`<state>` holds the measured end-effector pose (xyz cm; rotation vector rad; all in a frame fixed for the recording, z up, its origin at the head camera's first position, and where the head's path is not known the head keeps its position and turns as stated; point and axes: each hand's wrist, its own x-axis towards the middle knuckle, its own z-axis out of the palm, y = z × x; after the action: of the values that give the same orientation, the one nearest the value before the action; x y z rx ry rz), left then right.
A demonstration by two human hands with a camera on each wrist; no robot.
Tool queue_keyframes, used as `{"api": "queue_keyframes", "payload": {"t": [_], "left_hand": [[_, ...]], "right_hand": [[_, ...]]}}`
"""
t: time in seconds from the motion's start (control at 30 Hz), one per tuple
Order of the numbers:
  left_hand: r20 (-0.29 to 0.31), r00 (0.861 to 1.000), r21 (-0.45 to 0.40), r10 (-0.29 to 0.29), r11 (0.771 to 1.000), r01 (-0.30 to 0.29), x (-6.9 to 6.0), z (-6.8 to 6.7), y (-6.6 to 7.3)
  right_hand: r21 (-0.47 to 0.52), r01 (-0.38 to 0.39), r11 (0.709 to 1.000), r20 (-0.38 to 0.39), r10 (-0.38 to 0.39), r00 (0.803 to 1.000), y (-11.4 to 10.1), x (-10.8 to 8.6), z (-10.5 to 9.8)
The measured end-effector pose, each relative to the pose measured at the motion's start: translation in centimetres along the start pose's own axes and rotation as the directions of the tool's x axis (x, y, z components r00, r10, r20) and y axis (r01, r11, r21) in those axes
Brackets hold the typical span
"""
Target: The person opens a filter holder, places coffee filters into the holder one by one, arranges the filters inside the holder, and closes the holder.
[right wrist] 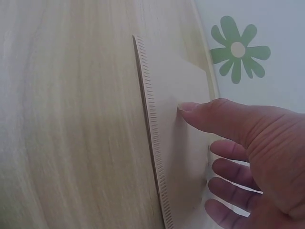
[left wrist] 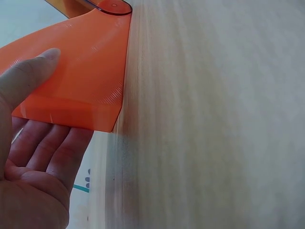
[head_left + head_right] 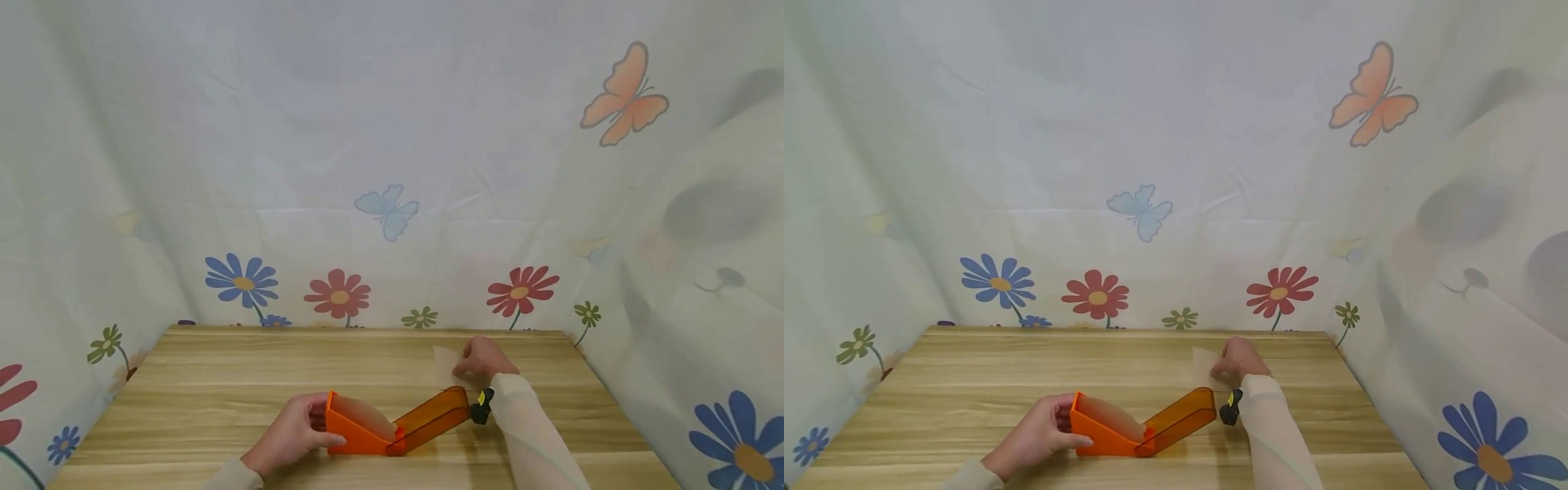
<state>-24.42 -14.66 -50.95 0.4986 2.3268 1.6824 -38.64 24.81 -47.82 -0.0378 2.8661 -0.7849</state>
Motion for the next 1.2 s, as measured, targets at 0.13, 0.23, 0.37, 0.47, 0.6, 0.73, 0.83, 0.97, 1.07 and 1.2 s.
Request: {"api": "queue_keyframes", "payload": {"t": [0.13,0.23,0.37,0.47,0.6,0.73,0.83,0.97,1.07,1.2], "left_hand": [[0.002,1.000,0.000,0.002,1.000,-0.002,0.10,-0.01,-0.16],[0.002,1.000,0.003,0.002,1.000,-0.002,0.11,-0.04,-0.19],[0.002,1.000,0.009,0.005,1.000,-0.005,0.09,-0.07,-0.21],[0.001,1.000,0.008,0.006,1.000,-0.006,0.08,-0.07,-0.25],[-0.001,1.000,0.003,0.005,1.000,-0.005,0.10,-0.01,-0.30],[-0.003,1.000,0.002,0.004,1.000,-0.004,0.11,0.03,-0.27],[-0.004,1.000,0.006,0.004,1.000,-0.004,0.12,0.04,-0.25],[-0.004,1.000,0.011,0.003,1.000,-0.003,0.11,0.05,-0.25],[-0.004,1.000,0.011,0.003,1.000,-0.003,0.10,0.02,-0.27],[-0.005,1.000,0.012,0.008,1.000,-0.008,0.09,-0.01,-0.32]], "right_hand": [[-0.002,-0.005,1.000,-0.003,0.005,1.000,-0.04,0.02,0.07],[0.011,-0.018,1.000,-0.003,0.018,1.000,-0.05,0.19,0.19],[0.031,-0.006,1.000,-0.009,0.006,1.000,-0.05,0.37,0.35],[0.024,0.016,1.000,-0.017,-0.015,1.000,-0.04,0.43,0.38],[0.001,0.035,0.999,-0.023,-0.035,0.999,-0.03,0.49,0.40],[0.000,0.043,0.999,-0.026,-0.043,0.999,-0.10,0.55,0.45],[0.004,0.041,0.999,-0.030,-0.041,0.999,-0.25,0.44,0.42],[0.007,0.035,0.999,-0.041,-0.035,0.999,-0.50,0.04,0.24],[0.011,0.041,0.999,-0.052,-0.040,0.998,-0.61,-0.18,0.15],[0.010,0.061,0.998,-0.061,-0.060,0.996,-0.53,-0.15,0.14]]}}
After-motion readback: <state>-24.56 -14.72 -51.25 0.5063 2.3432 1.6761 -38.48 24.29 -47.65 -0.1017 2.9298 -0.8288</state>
